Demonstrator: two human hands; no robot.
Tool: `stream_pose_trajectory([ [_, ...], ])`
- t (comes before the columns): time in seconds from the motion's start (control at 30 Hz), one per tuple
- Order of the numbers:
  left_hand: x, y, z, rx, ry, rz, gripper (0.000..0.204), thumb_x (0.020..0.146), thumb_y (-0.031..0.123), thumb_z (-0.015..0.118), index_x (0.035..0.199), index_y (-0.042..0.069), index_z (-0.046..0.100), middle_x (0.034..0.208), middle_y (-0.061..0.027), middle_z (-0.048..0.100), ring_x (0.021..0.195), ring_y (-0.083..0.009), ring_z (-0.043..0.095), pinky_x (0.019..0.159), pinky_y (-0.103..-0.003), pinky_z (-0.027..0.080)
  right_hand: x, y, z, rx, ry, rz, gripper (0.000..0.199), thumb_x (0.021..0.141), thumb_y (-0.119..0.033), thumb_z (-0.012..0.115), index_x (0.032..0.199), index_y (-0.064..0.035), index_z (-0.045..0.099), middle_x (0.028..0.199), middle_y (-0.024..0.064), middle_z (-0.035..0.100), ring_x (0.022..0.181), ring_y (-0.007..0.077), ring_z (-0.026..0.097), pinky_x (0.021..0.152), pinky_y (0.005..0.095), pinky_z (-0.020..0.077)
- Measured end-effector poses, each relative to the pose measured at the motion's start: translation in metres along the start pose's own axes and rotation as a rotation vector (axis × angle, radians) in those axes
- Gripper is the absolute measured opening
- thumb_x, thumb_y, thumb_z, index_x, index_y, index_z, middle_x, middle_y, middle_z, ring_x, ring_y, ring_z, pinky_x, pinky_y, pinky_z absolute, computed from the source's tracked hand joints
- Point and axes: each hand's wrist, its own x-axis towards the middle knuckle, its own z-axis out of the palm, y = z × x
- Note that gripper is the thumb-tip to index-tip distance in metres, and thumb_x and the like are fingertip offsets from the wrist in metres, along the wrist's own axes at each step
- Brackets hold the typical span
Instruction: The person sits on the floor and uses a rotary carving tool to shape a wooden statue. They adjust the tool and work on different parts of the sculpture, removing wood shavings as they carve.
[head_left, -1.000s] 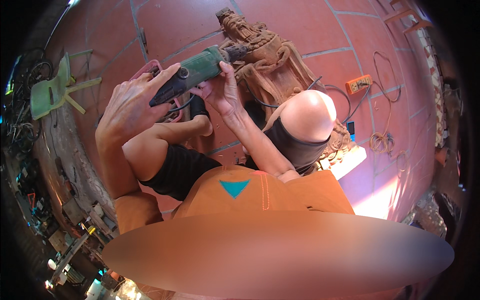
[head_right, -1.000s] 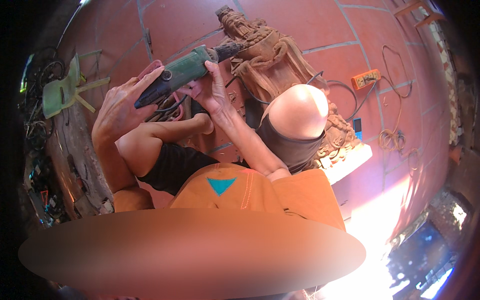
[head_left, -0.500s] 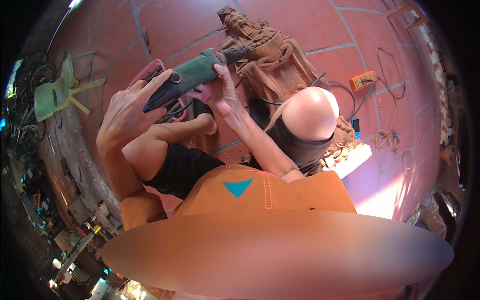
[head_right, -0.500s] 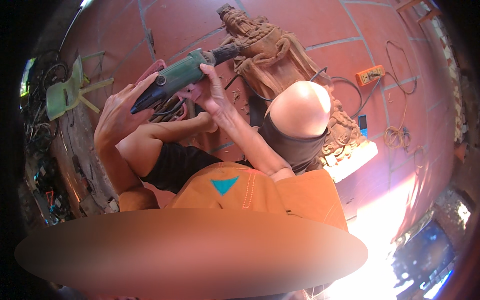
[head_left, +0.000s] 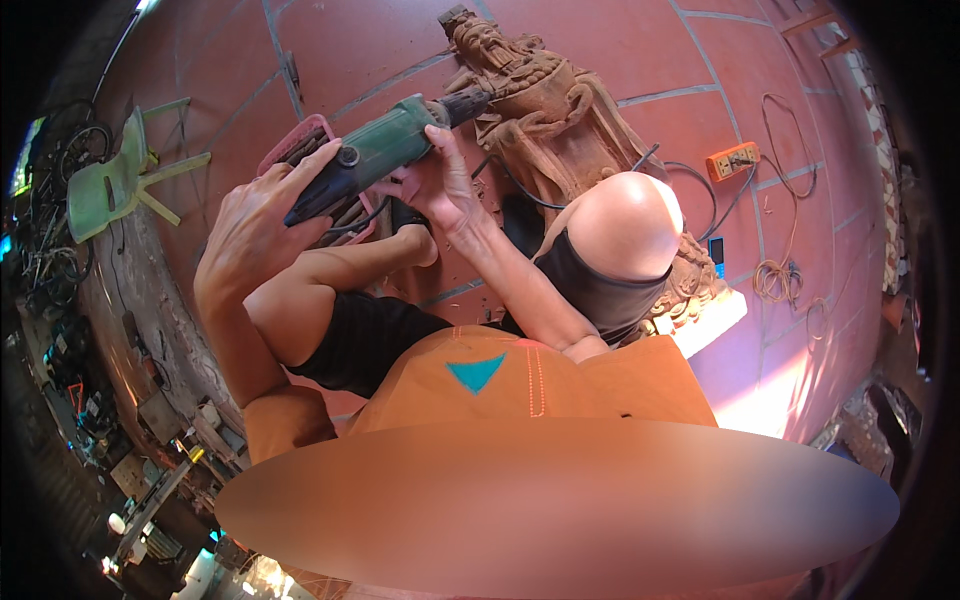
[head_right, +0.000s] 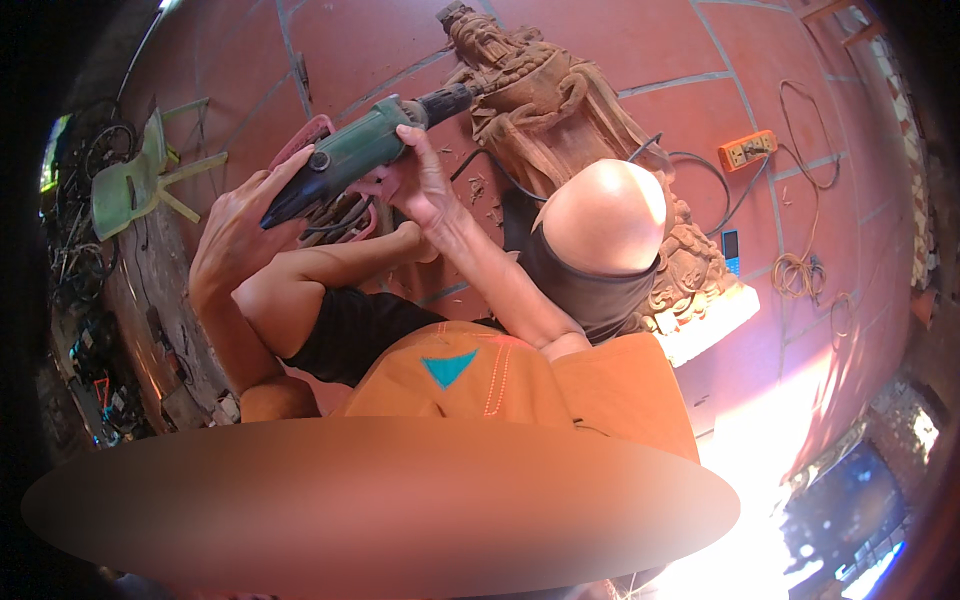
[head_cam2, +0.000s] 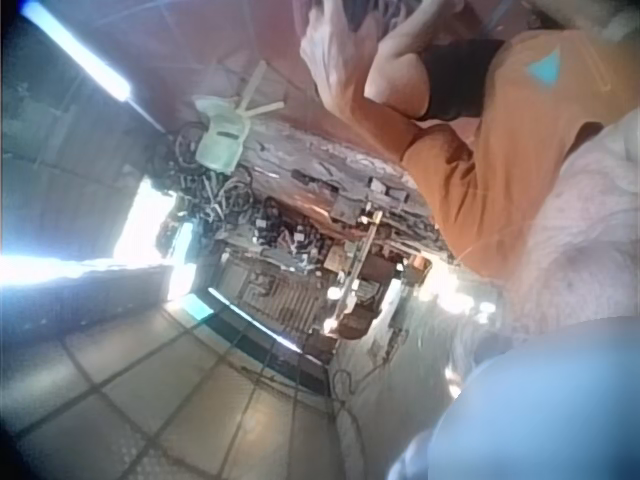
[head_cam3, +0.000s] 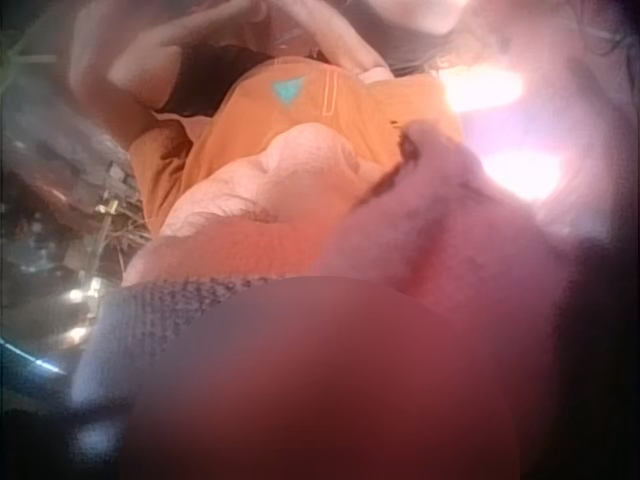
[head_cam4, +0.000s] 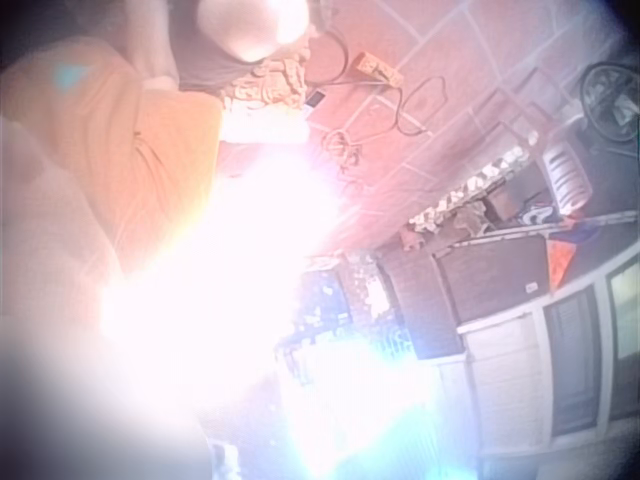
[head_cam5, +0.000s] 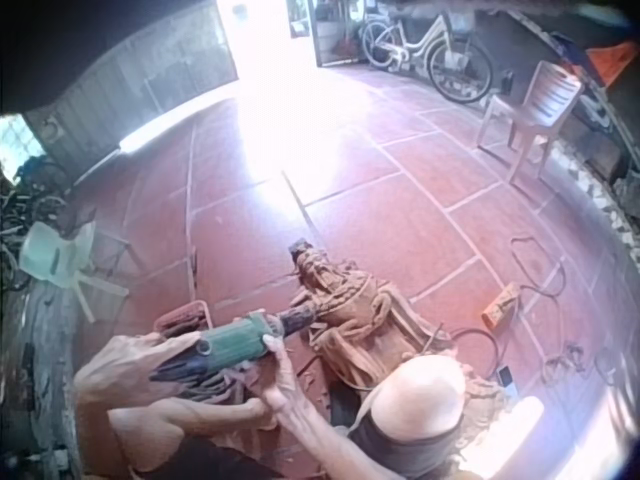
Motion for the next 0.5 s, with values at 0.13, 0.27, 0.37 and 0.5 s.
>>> stream_pose_trajectory([
  [0.13, 0.0023, -0.0005, 0.0004, 0.001, -0.018, -0.011, 0.082, 0.073, 0.015, 0.077, 0.15, 0.023, 0.047, 0.11, -0.0199, 0.068, 0.094, -0.0418, 0.067, 0.083, -0.047, 0.054, -0.0005, -0.0009, 0.0, 0.003, 0.001, 0.0, 0.058, 0.086, -0.036, 0.072, 0.139, -0.0247, 0.053, 0.141, 0.0082, 0.057, 0.131, 0.0336, 0.055, 0.107, 0.0662, 0.0401],
  [0.27, 0.0007, 0.0003, 0.0014, 0.004, -0.008, 0.004, 0.083, 0.073, 0.015, 0.077, 0.15, 0.023, 0.047, 0.109, -0.0196, 0.068, 0.094, -0.0416, 0.067, 0.083, -0.047, 0.054, -0.0032, -0.0008, 0.0028, -0.003, 0.011, -0.004, 0.059, 0.085, -0.037, 0.072, 0.14, -0.0245, 0.052, 0.142, 0.0097, 0.056, 0.132, 0.0343, 0.053, 0.108, 0.0658, 0.0389],
  [0.37, -0.0006, 0.001, -0.0002, -0.009, -0.017, 0.004, 0.083, 0.072, 0.012, 0.077, 0.149, 0.022, 0.048, 0.109, -0.0197, 0.067, 0.094, -0.0417, 0.067, 0.082, -0.046, 0.054, -0.0062, 0.0005, 0.0026, -0.001, -0.018, -0.003, 0.06, 0.085, -0.037, 0.072, 0.14, -0.0229, 0.052, 0.143, 0.0104, 0.055, 0.133, 0.0348, 0.053, 0.108, 0.0658, 0.0387],
  [0.5, 0.0003, 0.0003, -0.0018, -0.032, -0.039, 0.017, 0.083, 0.07, 0.009, 0.076, 0.148, 0.019, 0.049, 0.11, -0.0202, 0.067, 0.093, -0.0421, 0.066, 0.081, -0.046, 0.053, -0.0063, 0.0029, -0.0014, -0.003, 0.011, -0.004, 0.059, 0.085, -0.037, 0.072, 0.138, -0.0203, 0.054, 0.144, 0.0107, 0.055, 0.133, 0.0346, 0.052, 0.109, 0.0644, 0.0394],
])
